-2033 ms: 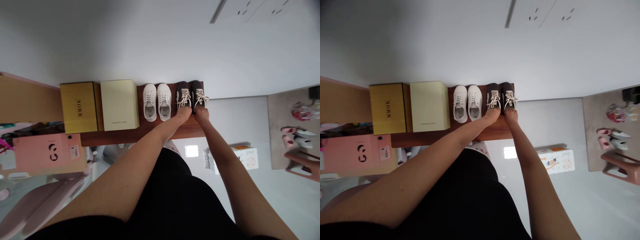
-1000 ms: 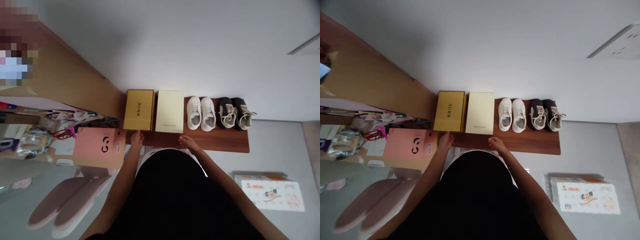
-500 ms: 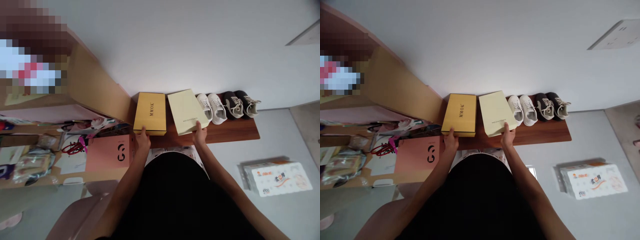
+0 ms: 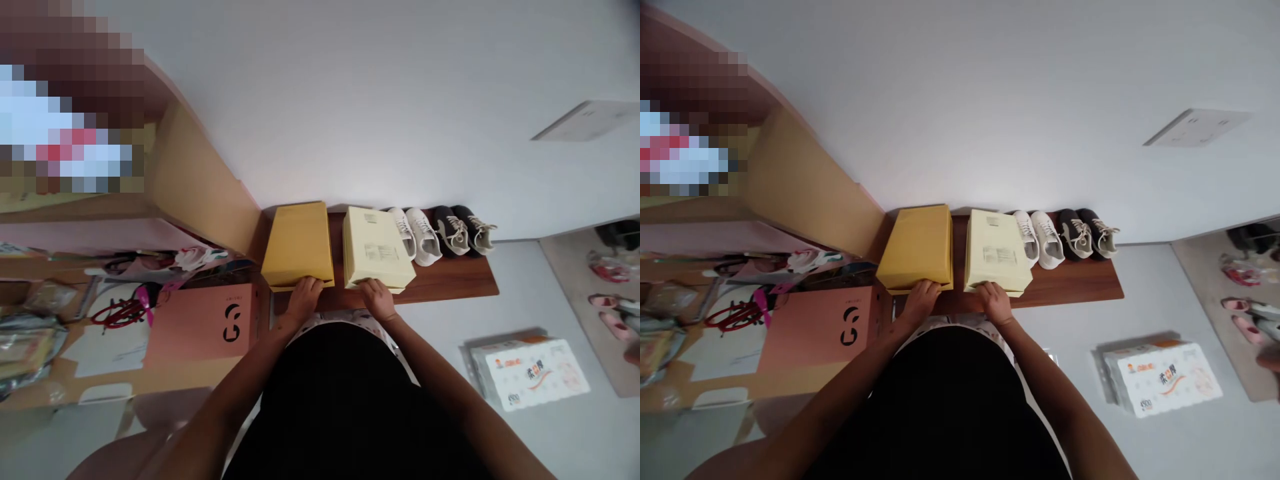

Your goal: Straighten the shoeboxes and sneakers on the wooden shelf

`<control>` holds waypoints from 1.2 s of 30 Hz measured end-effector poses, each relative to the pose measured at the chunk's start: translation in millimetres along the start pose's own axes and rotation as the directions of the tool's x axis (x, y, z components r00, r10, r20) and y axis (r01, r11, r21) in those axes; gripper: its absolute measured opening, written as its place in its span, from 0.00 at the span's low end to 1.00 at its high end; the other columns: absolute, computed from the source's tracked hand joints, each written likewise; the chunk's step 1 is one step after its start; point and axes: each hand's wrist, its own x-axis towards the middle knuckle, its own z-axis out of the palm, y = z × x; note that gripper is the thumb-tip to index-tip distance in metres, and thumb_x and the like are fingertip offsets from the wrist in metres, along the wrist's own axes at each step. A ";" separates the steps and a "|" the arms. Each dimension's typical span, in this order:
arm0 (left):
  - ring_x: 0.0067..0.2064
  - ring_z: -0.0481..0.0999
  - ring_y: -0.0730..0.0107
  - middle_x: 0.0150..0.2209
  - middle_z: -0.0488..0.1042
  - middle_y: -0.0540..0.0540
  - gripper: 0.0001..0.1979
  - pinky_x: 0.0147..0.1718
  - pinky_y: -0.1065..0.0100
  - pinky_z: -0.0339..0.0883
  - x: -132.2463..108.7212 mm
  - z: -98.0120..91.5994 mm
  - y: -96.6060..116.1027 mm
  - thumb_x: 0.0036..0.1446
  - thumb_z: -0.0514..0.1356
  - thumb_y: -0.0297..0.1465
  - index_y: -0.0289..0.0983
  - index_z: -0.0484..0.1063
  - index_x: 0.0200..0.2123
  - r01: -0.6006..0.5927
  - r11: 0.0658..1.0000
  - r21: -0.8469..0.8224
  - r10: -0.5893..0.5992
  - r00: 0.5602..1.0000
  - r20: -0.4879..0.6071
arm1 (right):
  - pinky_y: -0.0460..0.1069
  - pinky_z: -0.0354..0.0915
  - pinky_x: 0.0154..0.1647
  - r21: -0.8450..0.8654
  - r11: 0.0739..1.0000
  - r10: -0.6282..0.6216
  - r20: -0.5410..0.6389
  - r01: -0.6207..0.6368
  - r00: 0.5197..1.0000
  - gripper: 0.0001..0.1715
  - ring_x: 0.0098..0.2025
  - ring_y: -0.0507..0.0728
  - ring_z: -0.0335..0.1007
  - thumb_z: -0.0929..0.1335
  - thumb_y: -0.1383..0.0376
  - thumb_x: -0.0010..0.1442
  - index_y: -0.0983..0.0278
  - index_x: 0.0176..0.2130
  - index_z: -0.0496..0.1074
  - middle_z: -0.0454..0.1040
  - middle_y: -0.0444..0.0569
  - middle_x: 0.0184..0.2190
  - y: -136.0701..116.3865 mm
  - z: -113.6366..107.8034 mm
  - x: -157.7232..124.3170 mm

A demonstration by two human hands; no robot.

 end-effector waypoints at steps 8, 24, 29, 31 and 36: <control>0.58 0.72 0.57 0.57 0.74 0.37 0.22 0.60 0.58 0.64 18.7 38.3 -6.5 0.67 0.50 0.21 0.37 0.73 0.59 -0.057 0.998 0.017 0.053 0.987 0.151 | 0.53 0.65 0.53 -0.080 0.995 0.070 0.184 -0.056 0.980 0.20 0.49 0.63 0.69 0.62 0.75 0.69 0.61 0.48 0.80 0.78 0.57 0.46 18.6 35.5 18.4; 0.60 0.73 0.48 0.62 0.70 0.30 0.27 0.58 0.54 0.67 15.6 19.8 16.4 0.63 0.56 0.26 0.35 0.67 0.66 0.189 0.982 -0.021 -0.175 0.941 0.289 | 0.57 0.69 0.59 0.347 0.883 0.365 -0.085 -0.316 0.927 0.17 0.51 0.62 0.72 0.62 0.69 0.66 0.62 0.46 0.78 0.78 0.56 0.45 50.7 13.8 -10.2; 0.53 0.79 0.55 0.52 0.79 0.36 0.19 0.56 0.60 0.71 55.8 -1.9 67.8 0.66 0.55 0.29 0.36 0.74 0.57 0.194 0.883 -0.427 -0.094 0.965 0.244 | 0.62 0.70 0.58 0.373 0.782 0.597 -0.224 -0.499 0.770 0.21 0.54 0.64 0.72 0.61 0.64 0.66 0.66 0.54 0.73 0.75 0.62 0.51 125.8 -30.5 -15.2; 0.52 0.80 0.57 0.52 0.79 0.38 0.18 0.55 0.60 0.72 88.5 0.3 113.9 0.66 0.56 0.31 0.38 0.75 0.57 0.132 0.808 -0.575 -0.036 0.984 0.175 | 0.62 0.68 0.60 0.324 0.767 0.625 -0.180 -0.554 0.760 0.26 0.61 0.67 0.68 0.62 0.64 0.65 0.68 0.60 0.70 0.71 0.66 0.58 156.6 -44.7 -2.6; 0.60 0.75 0.55 0.61 0.73 0.30 0.23 0.61 0.57 0.67 192.7 47.3 238.4 0.62 0.60 0.27 0.32 0.70 0.61 0.099 0.734 -0.672 -0.044 0.994 0.099 | 0.60 0.68 0.58 0.175 0.725 0.640 0.185 -0.666 0.746 0.28 0.59 0.70 0.72 0.62 0.67 0.66 0.71 0.63 0.66 0.72 0.72 0.59 210.5 -56.8 52.7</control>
